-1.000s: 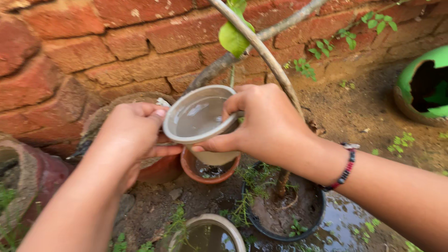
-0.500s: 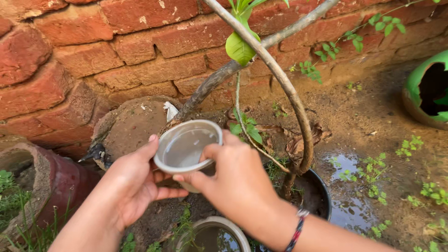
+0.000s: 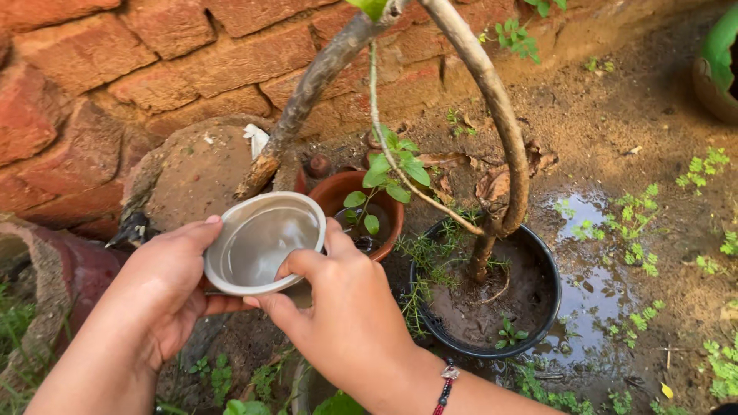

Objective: The person fills a small plastic cup with water from a larger metal bucket and pours it into several potted plants in an outdoor garden area.

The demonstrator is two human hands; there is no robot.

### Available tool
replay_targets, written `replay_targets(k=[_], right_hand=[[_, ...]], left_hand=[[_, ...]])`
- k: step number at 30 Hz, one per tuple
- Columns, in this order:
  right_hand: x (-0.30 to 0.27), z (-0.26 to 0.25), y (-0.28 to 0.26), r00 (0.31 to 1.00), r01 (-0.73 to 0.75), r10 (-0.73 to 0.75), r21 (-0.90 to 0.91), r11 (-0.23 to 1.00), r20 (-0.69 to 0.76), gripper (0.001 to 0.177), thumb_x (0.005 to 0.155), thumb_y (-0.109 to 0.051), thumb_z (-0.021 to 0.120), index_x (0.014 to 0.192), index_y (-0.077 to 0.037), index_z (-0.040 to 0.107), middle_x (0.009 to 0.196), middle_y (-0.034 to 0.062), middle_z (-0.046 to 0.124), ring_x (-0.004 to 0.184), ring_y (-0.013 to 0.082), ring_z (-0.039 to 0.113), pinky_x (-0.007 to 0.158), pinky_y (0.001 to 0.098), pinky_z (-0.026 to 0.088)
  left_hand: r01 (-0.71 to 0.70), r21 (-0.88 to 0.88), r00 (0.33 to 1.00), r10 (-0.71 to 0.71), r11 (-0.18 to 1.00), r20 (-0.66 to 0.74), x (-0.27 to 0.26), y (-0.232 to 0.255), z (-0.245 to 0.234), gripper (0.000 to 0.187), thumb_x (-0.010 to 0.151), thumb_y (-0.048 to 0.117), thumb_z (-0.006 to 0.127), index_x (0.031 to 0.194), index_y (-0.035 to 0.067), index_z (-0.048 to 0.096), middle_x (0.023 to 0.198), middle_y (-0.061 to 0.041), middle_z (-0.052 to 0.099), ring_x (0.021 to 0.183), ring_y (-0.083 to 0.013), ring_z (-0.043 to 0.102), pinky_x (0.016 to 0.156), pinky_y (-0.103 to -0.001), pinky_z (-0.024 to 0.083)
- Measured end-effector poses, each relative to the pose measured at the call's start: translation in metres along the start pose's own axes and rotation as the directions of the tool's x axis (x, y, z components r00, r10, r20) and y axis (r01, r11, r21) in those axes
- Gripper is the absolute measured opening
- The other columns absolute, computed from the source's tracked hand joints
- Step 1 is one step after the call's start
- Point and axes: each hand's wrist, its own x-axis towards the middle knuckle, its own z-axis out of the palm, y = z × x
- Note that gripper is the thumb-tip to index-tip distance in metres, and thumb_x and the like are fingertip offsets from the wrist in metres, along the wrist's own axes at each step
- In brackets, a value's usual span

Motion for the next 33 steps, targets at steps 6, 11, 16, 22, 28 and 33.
replay_targets(k=[6, 11, 16, 22, 28, 33], right_hand=[[-0.004, 0.002, 0.011, 0.998, -0.041, 0.038, 0.070, 0.997, 0.053, 0.027, 0.078, -0.023, 0.083, 0.093, -0.003, 0.072, 0.127, 0.0280, 0.062, 0.105, 0.0434, 0.071, 0.088, 0.0461, 0.058], [-0.006, 0.009, 0.023, 0.999, -0.021, 0.016, 0.112, 0.993, 0.050, 0.027, 0.079, -0.024, 0.084, 0.095, -0.004, 0.074, 0.133, 0.0300, 0.060, 0.110, 0.0453, 0.070, 0.092, 0.0455, 0.058], [-0.004, 0.013, 0.031, 0.992, -0.091, 0.080, 0.113, 0.990, 0.096, 0.030, 0.076, -0.026, 0.085, 0.096, -0.006, 0.075, 0.131, 0.0301, 0.061, 0.109, 0.0447, 0.070, 0.093, 0.0456, 0.057], [-0.001, 0.018, 0.038, 0.982, -0.175, 0.162, 0.140, 0.975, 0.096, 0.031, 0.075, -0.029, 0.087, 0.095, -0.007, 0.078, 0.122, 0.0302, 0.064, 0.109, 0.0422, 0.071, 0.092, 0.0434, 0.058], [0.004, 0.018, 0.040, 0.983, -0.172, 0.161, 0.157, 0.972, 0.084, 0.032, 0.075, -0.029, 0.087, 0.096, -0.007, 0.078, 0.118, 0.0279, 0.066, 0.107, 0.0408, 0.072, 0.092, 0.0431, 0.057], [0.009, 0.013, 0.038, 0.965, -0.247, 0.231, 0.136, 0.959, 0.121, 0.032, 0.074, -0.031, 0.086, 0.094, -0.007, 0.078, 0.116, 0.0254, 0.066, 0.105, 0.0390, 0.072, 0.088, 0.0427, 0.059]], left_hand=[[0.032, 0.034, 0.999, -0.031, 0.999, -0.030, 0.014, -0.003, 0.000, 0.044, 0.111, 0.034, 0.036, 0.132, 0.005, 0.062, 0.109, -0.021, 0.073, 0.085, -0.0339, 0.068, 0.078, -0.052, 0.057], [0.051, 0.047, 0.998, -0.049, 0.998, -0.044, 0.024, -0.011, -0.002, 0.045, 0.110, 0.039, 0.039, 0.128, 0.006, 0.064, 0.107, -0.017, 0.074, 0.084, -0.0308, 0.069, 0.076, -0.052, 0.057], [0.099, 0.043, 0.995, -0.098, 0.994, -0.021, 0.032, -0.010, -0.004, 0.047, 0.110, 0.041, 0.040, 0.128, 0.005, 0.063, 0.109, -0.016, 0.074, 0.088, -0.0304, 0.071, 0.077, -0.054, 0.061], [0.080, 0.114, 0.997, -0.079, 0.990, -0.013, 0.041, -0.012, -0.003, 0.048, 0.109, 0.043, 0.042, 0.130, 0.005, 0.064, 0.110, -0.017, 0.075, 0.086, -0.0330, 0.071, 0.076, -0.055, 0.062], [0.103, 0.121, 0.994, -0.099, 0.987, -0.038, 0.046, -0.007, 0.001, 0.045, 0.108, 0.042, 0.044, 0.133, 0.008, 0.062, 0.114, -0.016, 0.073, 0.088, -0.0343, 0.070, 0.077, -0.055, 0.061], [0.097, 0.133, 0.995, -0.090, 0.986, -0.051, 0.046, -0.004, 0.004, 0.046, 0.109, 0.041, 0.043, 0.134, 0.006, 0.062, 0.115, -0.017, 0.073, 0.092, -0.0328, 0.071, 0.079, -0.055, 0.061]])
